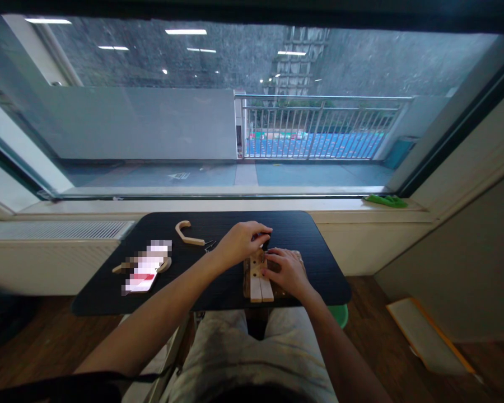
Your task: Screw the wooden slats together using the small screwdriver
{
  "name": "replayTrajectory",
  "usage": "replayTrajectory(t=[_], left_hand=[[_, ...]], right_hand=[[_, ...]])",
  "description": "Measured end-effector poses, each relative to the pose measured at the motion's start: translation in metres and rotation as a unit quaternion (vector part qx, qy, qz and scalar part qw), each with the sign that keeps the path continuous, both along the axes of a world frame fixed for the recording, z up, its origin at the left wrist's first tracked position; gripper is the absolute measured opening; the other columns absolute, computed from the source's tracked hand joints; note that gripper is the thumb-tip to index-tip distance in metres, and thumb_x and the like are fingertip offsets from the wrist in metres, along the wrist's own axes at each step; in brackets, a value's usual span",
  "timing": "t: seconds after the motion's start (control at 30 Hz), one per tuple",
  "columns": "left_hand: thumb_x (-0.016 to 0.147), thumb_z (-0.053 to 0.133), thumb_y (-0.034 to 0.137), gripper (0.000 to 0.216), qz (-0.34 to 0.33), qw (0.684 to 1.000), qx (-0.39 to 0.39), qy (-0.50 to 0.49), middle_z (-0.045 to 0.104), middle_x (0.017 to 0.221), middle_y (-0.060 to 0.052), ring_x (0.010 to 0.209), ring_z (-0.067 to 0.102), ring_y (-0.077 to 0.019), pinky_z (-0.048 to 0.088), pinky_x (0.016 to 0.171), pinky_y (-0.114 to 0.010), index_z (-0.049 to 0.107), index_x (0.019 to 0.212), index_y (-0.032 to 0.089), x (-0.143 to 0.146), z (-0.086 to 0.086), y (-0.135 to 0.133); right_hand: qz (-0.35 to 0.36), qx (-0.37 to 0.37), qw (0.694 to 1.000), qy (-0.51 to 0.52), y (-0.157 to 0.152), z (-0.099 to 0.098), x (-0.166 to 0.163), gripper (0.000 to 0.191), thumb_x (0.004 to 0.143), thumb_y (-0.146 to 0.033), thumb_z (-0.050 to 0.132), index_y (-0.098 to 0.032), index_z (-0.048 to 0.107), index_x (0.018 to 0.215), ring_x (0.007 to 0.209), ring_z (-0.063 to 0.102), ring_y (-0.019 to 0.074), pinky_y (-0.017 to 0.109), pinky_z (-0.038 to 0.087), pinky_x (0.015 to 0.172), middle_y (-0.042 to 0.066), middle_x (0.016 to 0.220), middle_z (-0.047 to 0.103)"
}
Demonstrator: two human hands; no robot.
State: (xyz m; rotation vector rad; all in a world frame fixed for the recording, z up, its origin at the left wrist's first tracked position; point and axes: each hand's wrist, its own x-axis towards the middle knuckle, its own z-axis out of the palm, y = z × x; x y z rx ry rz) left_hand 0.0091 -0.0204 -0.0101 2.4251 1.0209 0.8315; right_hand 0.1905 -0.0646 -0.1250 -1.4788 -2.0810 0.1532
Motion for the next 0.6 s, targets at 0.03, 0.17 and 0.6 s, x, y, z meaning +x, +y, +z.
replayTrajectory(t=[0.03,0.17,0.6], left_hand=[[0.087,0.065,0.018,0.022,0.003,1.0,0.004,0.005,0.077,0.099,-0.007,0.085,0.071,-0.0176,0.055,0.083,-0.03,0.075,0.106,0.017,0.0003,0.0002,-0.0004],[0.086,0.069,0.024,0.02,0.018,0.999,0.01,0.028,0.076,0.098,-0.006,0.081,0.069,-0.017,0.055,0.079,-0.03,0.076,0.104,0.018,0.0024,0.0008,-0.0021],[0.085,0.069,0.02,0.018,0.006,1.0,0.006,-0.003,0.075,0.094,-0.006,0.078,0.068,-0.0156,0.055,0.079,-0.028,0.075,0.103,0.016,0.0044,-0.005,0.0008]], right_hand=[[0.001,0.0,1.0,0.001,0.0,0.0001,0.0,0.03,0.082,-0.041,0.073,-0.029,0.074,0.11,0.113,0.061,0.0272,0.045,0.043,0.099,0.007,0.122,0.069],[0.004,-0.001,1.0,0.0,0.0,0.0001,-0.0001,0.03,0.081,-0.039,0.074,-0.029,0.074,0.11,0.114,0.061,0.0274,0.045,0.044,0.099,0.007,0.123,0.068],[-0.001,-0.01,1.0,0.002,-0.001,0.0001,0.0004,0.031,0.082,-0.04,0.073,-0.03,0.074,0.112,0.114,0.06,0.0272,0.045,0.043,0.101,0.006,0.124,0.068]])
